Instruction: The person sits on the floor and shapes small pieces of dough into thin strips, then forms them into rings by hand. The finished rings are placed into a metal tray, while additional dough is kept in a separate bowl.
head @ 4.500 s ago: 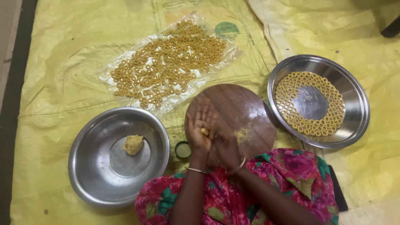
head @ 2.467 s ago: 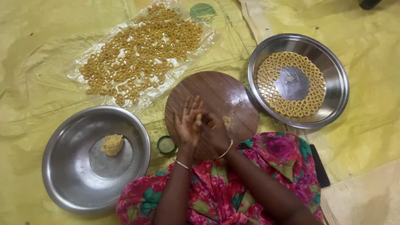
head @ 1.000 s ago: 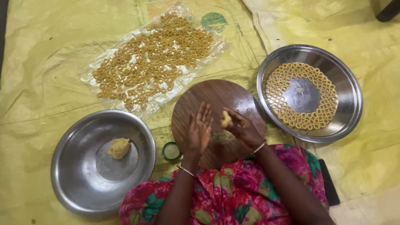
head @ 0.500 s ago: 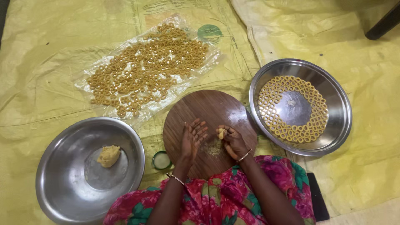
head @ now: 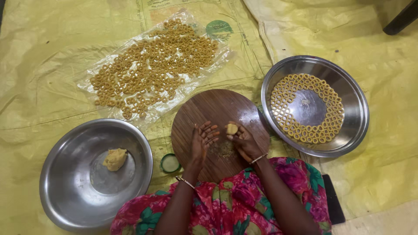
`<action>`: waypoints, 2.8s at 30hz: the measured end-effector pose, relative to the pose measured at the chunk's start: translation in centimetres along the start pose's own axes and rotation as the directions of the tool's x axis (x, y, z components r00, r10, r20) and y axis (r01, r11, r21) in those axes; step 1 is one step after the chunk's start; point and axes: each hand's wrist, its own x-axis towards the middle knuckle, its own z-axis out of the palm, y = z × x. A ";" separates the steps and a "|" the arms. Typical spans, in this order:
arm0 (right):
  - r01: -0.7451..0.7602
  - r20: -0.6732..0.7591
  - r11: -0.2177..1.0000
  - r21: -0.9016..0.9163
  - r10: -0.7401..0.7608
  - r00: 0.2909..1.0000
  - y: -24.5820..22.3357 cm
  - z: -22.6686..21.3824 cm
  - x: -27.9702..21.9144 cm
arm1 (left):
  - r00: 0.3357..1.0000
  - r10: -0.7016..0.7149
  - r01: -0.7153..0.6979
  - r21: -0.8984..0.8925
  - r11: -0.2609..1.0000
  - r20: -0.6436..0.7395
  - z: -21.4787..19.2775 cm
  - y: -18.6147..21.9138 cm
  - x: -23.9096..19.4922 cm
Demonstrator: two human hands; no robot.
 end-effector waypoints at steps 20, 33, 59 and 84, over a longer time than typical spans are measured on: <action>0.152 -0.138 0.987 0.050 -0.144 0.980 5.1 -6.6 3.2 | 0.999 -0.025 0.028 0.084 0.996 -0.038 1.3 1.5 -1.0; 0.009 -0.063 0.999 -0.037 -0.011 0.998 -1.2 0.4 -0.4 | 1.000 -0.004 0.005 0.057 0.998 -0.029 0.2 0.1 -0.2; 0.157 -0.168 0.975 -0.155 -0.182 0.969 5.4 -7.1 2.5 | 0.999 -0.019 0.022 0.080 0.997 -0.036 1.0 1.5 -0.8; 0.069 0.227 -0.554 -0.830 -0.222 0.948 -0.1 1.1 14.4 | 0.847 0.046 -0.002 0.082 0.997 -0.530 -9.3 -8.5 5.1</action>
